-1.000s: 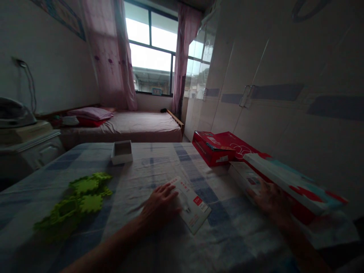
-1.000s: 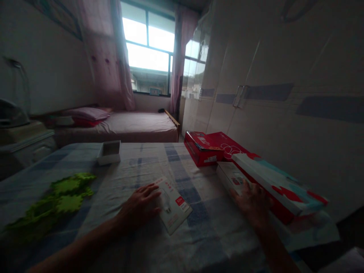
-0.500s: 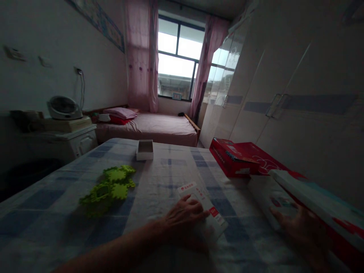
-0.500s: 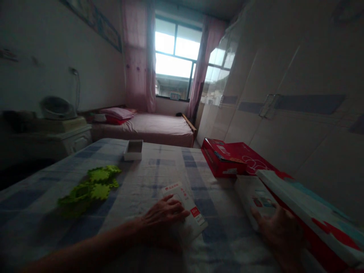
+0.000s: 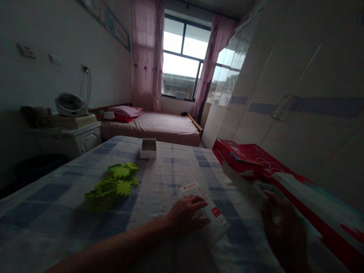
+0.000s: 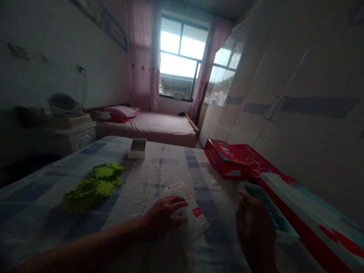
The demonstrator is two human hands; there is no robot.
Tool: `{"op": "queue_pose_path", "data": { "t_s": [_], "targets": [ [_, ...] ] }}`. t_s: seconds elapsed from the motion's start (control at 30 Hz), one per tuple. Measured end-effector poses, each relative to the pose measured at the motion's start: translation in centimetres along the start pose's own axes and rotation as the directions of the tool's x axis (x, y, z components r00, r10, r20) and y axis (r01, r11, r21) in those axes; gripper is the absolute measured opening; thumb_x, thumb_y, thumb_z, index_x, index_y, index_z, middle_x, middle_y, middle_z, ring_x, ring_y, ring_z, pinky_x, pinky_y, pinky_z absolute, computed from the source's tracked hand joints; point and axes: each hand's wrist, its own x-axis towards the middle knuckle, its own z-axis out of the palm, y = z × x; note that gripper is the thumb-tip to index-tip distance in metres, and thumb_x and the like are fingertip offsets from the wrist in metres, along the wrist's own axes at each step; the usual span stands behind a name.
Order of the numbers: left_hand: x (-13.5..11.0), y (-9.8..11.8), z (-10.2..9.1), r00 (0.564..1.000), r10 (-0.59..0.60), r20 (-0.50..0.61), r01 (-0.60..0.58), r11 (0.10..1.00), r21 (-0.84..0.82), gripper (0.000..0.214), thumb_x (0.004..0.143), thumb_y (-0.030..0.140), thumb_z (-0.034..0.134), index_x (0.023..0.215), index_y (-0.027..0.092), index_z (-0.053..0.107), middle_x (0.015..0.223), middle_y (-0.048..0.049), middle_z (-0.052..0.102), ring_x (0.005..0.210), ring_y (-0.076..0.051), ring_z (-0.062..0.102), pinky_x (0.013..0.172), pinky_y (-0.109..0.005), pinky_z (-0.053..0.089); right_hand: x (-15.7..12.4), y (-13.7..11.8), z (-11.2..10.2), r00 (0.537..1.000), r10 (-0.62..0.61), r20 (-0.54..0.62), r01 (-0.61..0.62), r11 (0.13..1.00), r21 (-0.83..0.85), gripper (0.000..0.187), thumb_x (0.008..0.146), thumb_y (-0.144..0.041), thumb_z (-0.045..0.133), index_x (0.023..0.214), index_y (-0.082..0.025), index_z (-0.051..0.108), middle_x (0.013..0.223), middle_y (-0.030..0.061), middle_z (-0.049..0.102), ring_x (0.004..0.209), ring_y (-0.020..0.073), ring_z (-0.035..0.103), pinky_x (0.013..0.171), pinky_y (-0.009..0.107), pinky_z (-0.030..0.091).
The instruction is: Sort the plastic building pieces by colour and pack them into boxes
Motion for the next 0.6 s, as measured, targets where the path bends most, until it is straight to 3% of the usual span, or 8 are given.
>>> {"op": "queue_pose_path", "data": {
  "t_s": [0.07, 0.13, 0.23, 0.33, 0.43, 0.5, 0.6],
  "targets": [
    [0.1, 0.1, -0.3, 0.992, -0.112, -0.061, 0.093, 0.961, -0.260, 0.052, 0.081, 0.052, 0.049, 0.119, 0.018, 0.054, 0.118, -0.0116, 0.058, 0.100, -0.023, 0.057, 0.083, -0.034, 0.047, -0.1, -3.5, 0.9, 0.975, -0.220, 0.034, 0.219, 0.975, 0.046, 0.023, 0.086, -0.020, 0.041, 0.104, -0.019, 0.057, 0.089, 0.0082, 0.062, 0.081, 0.0194, 0.057, 0.072, 0.031, 0.044],
    [0.1, 0.1, -0.4, 0.975, -0.214, -0.065, 0.150, 0.842, -0.518, 0.055, 0.081, 0.058, 0.044, 0.112, 0.014, 0.058, 0.106, -0.0123, 0.062, 0.089, -0.021, 0.060, 0.073, -0.031, 0.050, -0.4, -6.7, 1.8, 0.926, -0.376, 0.042, 0.366, 0.918, 0.152, 0.023, 0.087, -0.013, 0.041, 0.100, -0.021, 0.058, 0.085, 0.0046, 0.063, 0.079, 0.0161, 0.057, 0.073, 0.029, 0.042],
    [0.1, -0.3, -0.3, 0.915, -0.402, -0.019, 0.247, 0.598, -0.762, 0.053, 0.081, 0.058, 0.045, 0.094, 0.010, 0.063, 0.083, -0.0090, 0.064, 0.073, -0.018, 0.061, 0.065, -0.029, 0.050, -1.0, -10.3, 2.8, 0.870, -0.492, 0.034, 0.451, 0.821, 0.349, 0.024, 0.088, -0.010, 0.040, 0.102, -0.020, 0.058, 0.085, 0.0030, 0.064, 0.081, 0.0137, 0.057, 0.079, 0.029, 0.041],
    [0.1, -0.8, -0.6, 0.861, -0.509, 0.000, 0.243, 0.411, -0.879, 0.049, 0.075, 0.055, 0.056, 0.090, 0.009, 0.063, 0.074, -0.0070, 0.063, 0.067, -0.017, 0.060, 0.062, -0.028, 0.049, -1.6, -11.4, 3.5, 0.836, -0.545, 0.061, 0.481, 0.782, 0.397, 0.026, 0.088, -0.016, 0.041, 0.110, -0.019, 0.055, 0.094, 0.0047, 0.064, 0.089, 0.0147, 0.058, 0.084, 0.031, 0.041],
    [0.6, -1.7, -2.8, 0.817, -0.565, -0.117, 0.169, 0.429, -0.887, 0.051, 0.068, 0.054, 0.063, 0.092, 0.009, 0.062, 0.076, -0.0078, 0.065, 0.067, -0.018, 0.062, 0.059, -0.028, 0.049, -3.0, -10.0, 4.5, 0.848, -0.510, 0.143, 0.463, 0.845, 0.267, 0.049, 0.083, -0.037, 0.051, 0.127, -0.014, 0.046, 0.119, 0.0136, 0.057, 0.111, 0.0241, 0.052, 0.088, 0.037, 0.042],
    [1.3, -2.7, -5.4, 0.730, -0.639, -0.241, 0.167, 0.509, -0.844, 0.052, 0.063, 0.053, 0.067, 0.092, 0.010, 0.060, 0.076, -0.0079, 0.066, 0.066, -0.018, 0.062, 0.055, -0.026, 0.048, -4.5, -8.1, 5.5, 0.848, -0.485, 0.214, 0.456, 0.874, 0.169, 0.072, 0.076, -0.053, 0.054, 0.133, -0.011, 0.040, 0.127, 0.0184, 0.052, 0.115, 0.0313, 0.050, 0.084, 0.041, 0.046],
    [2.4, -5.3, -10.1, 0.621, -0.710, -0.332, 0.235, 0.572, -0.786, 0.044, 0.062, 0.047, 0.068, 0.086, 0.011, 0.058, 0.070, -0.0064, 0.065, 0.062, -0.017, 0.062, 0.053, -0.026, 0.049, -6.8, -5.4, 7.2, 0.811, -0.493, 0.315, 0.487, 0.867, 0.102, 0.078, 0.071, -0.063, 0.052, 0.133, -0.016, 0.043, 0.122, 0.0186, 0.057, 0.105, 0.0346, 0.057, 0.072, 0.041, 0.051]
  ]
}}
